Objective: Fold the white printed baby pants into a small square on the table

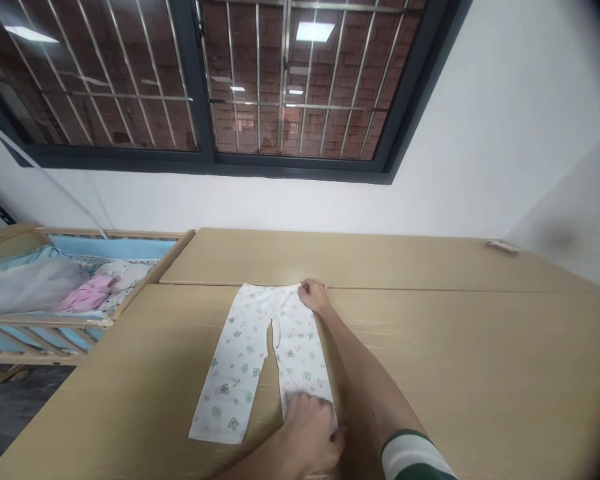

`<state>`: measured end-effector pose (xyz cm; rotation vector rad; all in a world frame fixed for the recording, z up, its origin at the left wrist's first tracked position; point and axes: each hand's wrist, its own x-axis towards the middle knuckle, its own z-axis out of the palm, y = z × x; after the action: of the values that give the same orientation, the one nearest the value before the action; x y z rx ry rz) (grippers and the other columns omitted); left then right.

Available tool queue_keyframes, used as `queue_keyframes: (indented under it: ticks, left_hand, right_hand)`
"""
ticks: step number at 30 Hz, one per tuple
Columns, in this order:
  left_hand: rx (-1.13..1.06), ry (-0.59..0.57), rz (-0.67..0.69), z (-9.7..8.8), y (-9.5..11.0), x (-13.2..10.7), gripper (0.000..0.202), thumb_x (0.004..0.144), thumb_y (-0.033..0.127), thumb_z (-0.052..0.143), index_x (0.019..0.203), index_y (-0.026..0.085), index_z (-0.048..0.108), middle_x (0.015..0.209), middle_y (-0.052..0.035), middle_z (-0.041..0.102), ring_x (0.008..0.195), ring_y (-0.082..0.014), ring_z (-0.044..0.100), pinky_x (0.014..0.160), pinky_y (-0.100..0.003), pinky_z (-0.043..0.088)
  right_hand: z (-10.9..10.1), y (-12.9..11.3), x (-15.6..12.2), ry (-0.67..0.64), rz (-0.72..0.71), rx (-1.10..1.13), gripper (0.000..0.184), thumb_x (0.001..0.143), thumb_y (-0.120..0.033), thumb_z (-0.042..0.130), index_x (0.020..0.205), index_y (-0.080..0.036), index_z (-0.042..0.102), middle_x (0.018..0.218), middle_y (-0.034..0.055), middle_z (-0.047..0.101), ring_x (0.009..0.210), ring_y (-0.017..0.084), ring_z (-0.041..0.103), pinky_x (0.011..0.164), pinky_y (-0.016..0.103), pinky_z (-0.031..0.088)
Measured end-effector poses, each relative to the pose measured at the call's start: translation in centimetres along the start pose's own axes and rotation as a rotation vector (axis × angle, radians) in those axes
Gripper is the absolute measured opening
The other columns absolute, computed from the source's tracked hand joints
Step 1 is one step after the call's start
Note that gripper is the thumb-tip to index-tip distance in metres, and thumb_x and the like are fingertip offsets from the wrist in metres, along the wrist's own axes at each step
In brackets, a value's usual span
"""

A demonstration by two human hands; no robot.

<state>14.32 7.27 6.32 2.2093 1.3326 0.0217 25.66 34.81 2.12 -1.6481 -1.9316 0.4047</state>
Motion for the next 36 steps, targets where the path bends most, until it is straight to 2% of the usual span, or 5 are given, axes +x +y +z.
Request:
queue_keyframes:
  ticks: [7, 16, 21, 26, 36]
  left_hand:
    - [-0.124, 0.070, 0.067, -1.7, -1.3, -1.2, 0.029, 0.089, 0.032, 0.047, 0.075, 0.019, 0.070, 0.074, -0.0093, 0.072, 0.072, -0.0236, 0.066, 0.073, -0.034, 0.045]
    - [-0.850, 0.351, -0.004, -3.8, -6.7, -9.2, 0.049, 0.099, 0.053, 0.042, 0.065, 0.021, 0.052, 0.059, 0.0004, 0.059, 0.059, -0.0144, 0.055, 0.057, -0.025, 0.036]
    - [-0.759, 0.546, -0.153, -4.0, -10.4, -13.3, 0.052, 0.099, 0.058, 0.039, 0.063, 0.021, 0.047, 0.059, 0.0008, 0.056, 0.062, -0.0156, 0.055, 0.059, -0.026, 0.035]
    - [-0.409, 0.670, -0.379, -1.8, -14.6, -15.4, 0.046, 0.101, 0.047, 0.038, 0.064, 0.022, 0.049, 0.057, 0.0014, 0.056, 0.057, -0.0167, 0.054, 0.058, -0.029, 0.029]
    - [0.057, 0.711, -0.441, 0.5, -16.9, -16.3, 0.036, 0.103, 0.030, 0.039, 0.074, 0.024, 0.059, 0.065, 0.0002, 0.068, 0.062, -0.0207, 0.066, 0.056, -0.031, 0.032]
  right_hand:
    - [-0.6, -0.7, -0.7, 0.032, 0.072, 0.187, 0.019, 0.072, -0.017, 0.061, 0.090, -0.020, 0.065, 0.077, 0.0001, 0.068, 0.084, 0.020, 0.063, 0.091, 0.034, 0.042]
    - [0.0, -7.0, 0.7, 0.088, 0.181, 0.488, 0.028, 0.076, -0.030, 0.061, 0.101, -0.019, 0.055, 0.068, -0.0038, 0.058, 0.058, 0.015, 0.056, 0.056, 0.025, 0.047]
    - [3.5, -12.6, 1.8, 0.069, 0.184, 0.471, 0.027, 0.077, -0.028, 0.060, 0.103, -0.020, 0.057, 0.074, -0.0043, 0.060, 0.064, 0.014, 0.058, 0.061, 0.024, 0.047]
    - [7.1, -16.8, 1.4, 0.070, 0.210, 0.364, 0.022, 0.077, -0.023, 0.060, 0.099, -0.021, 0.059, 0.085, -0.0005, 0.066, 0.079, 0.017, 0.062, 0.074, 0.027, 0.046]
    - [10.3, -19.4, 0.5, -0.025, 0.161, 0.191, 0.014, 0.083, -0.016, 0.059, 0.096, -0.020, 0.060, 0.094, 0.0042, 0.070, 0.100, 0.022, 0.064, 0.097, 0.036, 0.037]
